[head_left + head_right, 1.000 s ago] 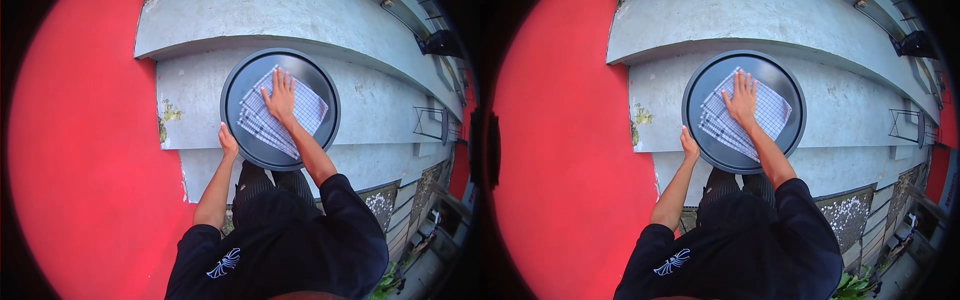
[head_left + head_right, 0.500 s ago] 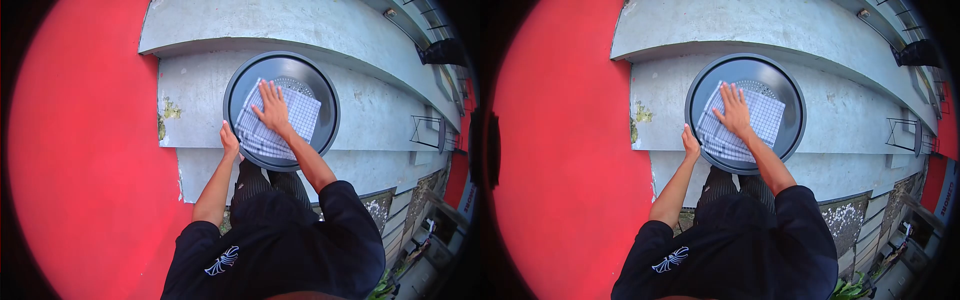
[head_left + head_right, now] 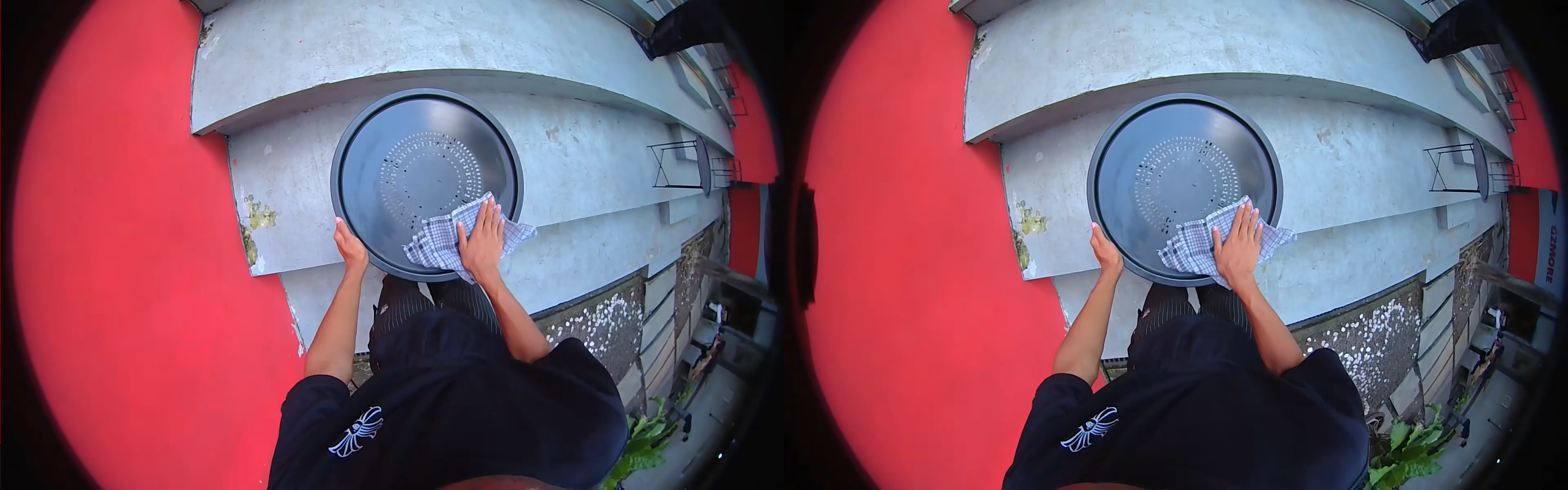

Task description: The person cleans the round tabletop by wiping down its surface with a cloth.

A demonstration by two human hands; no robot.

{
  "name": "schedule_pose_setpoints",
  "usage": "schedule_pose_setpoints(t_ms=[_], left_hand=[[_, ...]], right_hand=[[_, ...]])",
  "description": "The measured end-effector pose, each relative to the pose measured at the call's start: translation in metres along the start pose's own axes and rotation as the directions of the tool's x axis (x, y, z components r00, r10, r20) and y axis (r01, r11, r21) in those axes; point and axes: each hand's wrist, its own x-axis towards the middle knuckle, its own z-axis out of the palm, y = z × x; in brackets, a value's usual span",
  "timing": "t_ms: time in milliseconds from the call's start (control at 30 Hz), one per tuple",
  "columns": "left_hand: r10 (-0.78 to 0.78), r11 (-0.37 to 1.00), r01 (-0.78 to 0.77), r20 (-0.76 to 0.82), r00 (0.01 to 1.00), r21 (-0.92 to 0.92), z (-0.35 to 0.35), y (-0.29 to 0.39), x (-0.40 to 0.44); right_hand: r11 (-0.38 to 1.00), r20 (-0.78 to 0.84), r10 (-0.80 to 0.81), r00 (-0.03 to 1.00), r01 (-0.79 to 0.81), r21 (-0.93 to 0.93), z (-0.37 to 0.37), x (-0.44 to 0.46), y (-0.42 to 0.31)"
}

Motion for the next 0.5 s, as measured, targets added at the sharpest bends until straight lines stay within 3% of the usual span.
schedule_pose_setpoints(t_ms=[133,200,267,333,367,433,500], left_hand=[[0.018,1.0,-0.019,-0.05,0.999,-0.009,0.0,-0.01,0.004],[0.018,0.999,-0.015,-0.086,0.996,0.035,-0.006,-0.017,0.005],[-0.005,1.0,0.005,-0.024,1.0,0.014,-0.008,-0.018,0.005],[-0.016,1.0,0.016,-0.007,1.0,0.006,-0.008,-0.019,0.007],[0.001,0.999,0.0,-0.037,0.999,0.039,-0.007,-0.022,0.007],[-0.02,1.0,0.02,-0.072,0.997,0.006,-0.005,-0.021,0.005],[0.008,0.999,-0.005,-0.063,0.998,0.05,-0.007,-0.006,-0.003]], right_hand=[[0.998,-0.04,-0.035,0.999,0.036,0.043,0.012,0.042,-0.009],[0.999,-0.199,-0.032,0.98,0.034,0.006,0.029,0.076,-0.026],[0.995,-0.25,-0.064,0.966,0.08,0.054,0.034,0.109,-0.065],[0.956,-0.206,-0.249,0.946,0.274,0.102,0.028,0.121,-0.116],[0.952,-0.196,-0.263,0.945,0.287,0.105,0.029,0.113,-0.138],[0.832,-0.129,-0.517,0.846,0.532,0.158,0.035,0.091,-0.167],[0.791,-0.082,-0.583,0.808,0.588,0.171,0.035,0.053,-0.162]])
